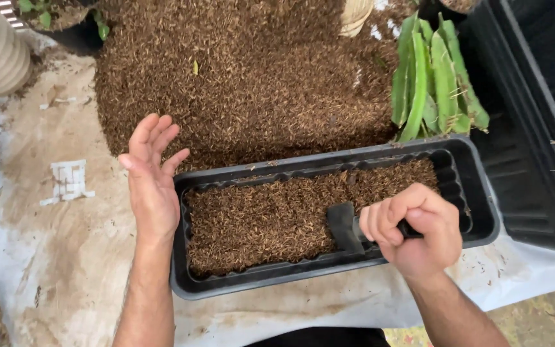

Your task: Leveling and tamping down soil in a black plastic planting tray using a small hand trowel.

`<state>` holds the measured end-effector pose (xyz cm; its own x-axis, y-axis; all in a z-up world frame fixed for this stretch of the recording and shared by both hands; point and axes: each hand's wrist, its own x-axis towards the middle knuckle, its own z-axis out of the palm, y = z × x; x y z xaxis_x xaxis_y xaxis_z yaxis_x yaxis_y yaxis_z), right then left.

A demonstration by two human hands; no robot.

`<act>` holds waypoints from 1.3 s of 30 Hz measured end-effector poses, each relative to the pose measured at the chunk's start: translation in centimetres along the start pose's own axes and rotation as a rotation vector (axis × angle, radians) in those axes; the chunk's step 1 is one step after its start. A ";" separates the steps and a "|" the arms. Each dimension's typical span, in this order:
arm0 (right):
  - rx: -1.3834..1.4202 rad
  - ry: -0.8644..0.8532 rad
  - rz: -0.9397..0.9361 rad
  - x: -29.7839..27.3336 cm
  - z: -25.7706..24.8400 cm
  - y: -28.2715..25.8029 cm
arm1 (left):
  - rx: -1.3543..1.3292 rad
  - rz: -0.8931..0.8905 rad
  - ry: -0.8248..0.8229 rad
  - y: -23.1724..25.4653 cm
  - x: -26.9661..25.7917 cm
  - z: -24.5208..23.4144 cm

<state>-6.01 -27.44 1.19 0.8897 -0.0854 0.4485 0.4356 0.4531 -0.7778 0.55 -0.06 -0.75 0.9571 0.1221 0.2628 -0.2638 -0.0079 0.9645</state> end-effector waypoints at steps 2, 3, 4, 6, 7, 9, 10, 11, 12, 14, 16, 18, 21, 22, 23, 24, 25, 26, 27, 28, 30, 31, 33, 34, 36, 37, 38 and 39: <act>0.025 -0.089 0.007 1.0 0.1 -1.5 | -0.004 -0.010 0.006 0.4 0.0 -0.1; 0.052 -0.175 0.020 1.4 0.1 -2.2 | -0.005 -0.027 0.013 0.5 -0.1 -0.2; 0.056 -0.178 0.025 1.6 0.9 -3.3 | -0.002 -0.029 0.019 0.6 -0.1 -0.2; -0.063 -0.046 0.020 2.2 2.4 -5.5 | 0.005 -0.028 0.019 0.5 0.0 -0.2; -0.059 -0.049 0.024 1.7 2.3 -5.6 | 0.008 -0.029 0.024 0.5 -0.2 -0.2; 0.115 -0.122 -0.001 1.0 1.9 -6.0 | 0.020 -0.026 0.016 0.6 -0.1 -0.2; 0.114 -0.122 -0.001 1.1 2.3 -5.3 | 0.018 -0.027 0.016 0.5 0.0 -0.2; 0.100 -0.131 -0.017 1.1 2.7 -4.6 | 0.007 -0.023 0.018 0.4 0.0 -0.2; 0.086 -0.141 -0.030 1.1 3.1 -3.8 | -0.003 -0.022 0.022 0.2 0.0 -0.3; 0.076 -0.076 0.034 0.6 2.8 -2.2 | 0.008 -0.023 0.021 0.4 0.0 -0.2; 0.070 -0.012 0.098 0.2 2.6 -1.2 | 0.022 -0.023 0.022 0.5 0.0 -0.2; -0.003 -0.016 0.106 0.1 2.4 -0.9 | 0.066 -0.017 0.001 0.6 0.1 -0.1; 0.024 -0.039 0.125 0.0 2.5 -1.1 | 0.069 -0.017 -0.001 0.4 0.2 -0.1; 0.024 -0.039 0.120 0.3 2.5 -1.2 | 0.069 -0.013 -0.003 0.4 0.1 -0.1; 0.045 -0.058 0.091 0.6 2.5 -1.4 | 0.055 -0.013 0.002 0.5 0.0 -0.1; 0.067 -0.079 0.064 0.9 2.5 -1.5 | 0.043 -0.013 0.010 0.5 -0.1 -0.2; 0.067 -0.081 0.062 1.3 2.8 -2.5 | 0.043 -0.010 0.011 0.6 0.0 -0.1; 0.070 -0.078 0.031 1.7 3.0 -3.4 | 0.037 -0.022 0.015 0.7 -0.1 -0.1; 0.072 -0.073 0.001 2.1 3.2 -4.3 | 0.032 -0.033 0.020 0.8 -0.2 -0.2; 0.075 -0.078 0.004 1.8 3.2 -4.8 | 0.034 -0.033 0.026 0.7 -0.2 -0.2; 0.131 -0.239 0.015 1.5 3.0 -5.8 | 0.064 -0.017 0.012 0.6 -0.1 -0.1; 0.133 -0.243 0.013 1.5 3.5 -5.1 | 0.065 -0.013 0.015 0.7 0.0 -0.2; 0.178 -0.164 0.002 1.1 4.4 -3.7 | 0.081 -0.021 0.008 0.7 0.0 -0.2; 0.178 -0.164 0.009 0.8 4.3 -3.1 | 0.080 -0.026 0.012 0.6 0.0 -0.1; 0.141 -0.037 0.118 0.2 4.4 -1.6 | 0.058 -0.014 0.013 0.5 -0.1 -0.2; 0.144 -0.039 0.127 0.1 4.5 -1.0 | 0.061 -0.020 0.019 0.5 0.0 -0.2; 0.101 -0.042 0.126 -0.1 4.6 -0.5 | 0.074 -0.018 0.011 0.5 0.0 -0.2; 0.059 -0.045 0.125 -0.3 4.7 -0.1 | 0.087 -0.015 0.004 0.6 0.0 -0.2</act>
<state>-6.96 -23.24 3.21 0.9287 0.0141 0.3705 0.3123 0.5088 -0.8022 0.41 0.10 -0.14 0.9603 0.1266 0.2486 -0.2382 -0.0924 0.9668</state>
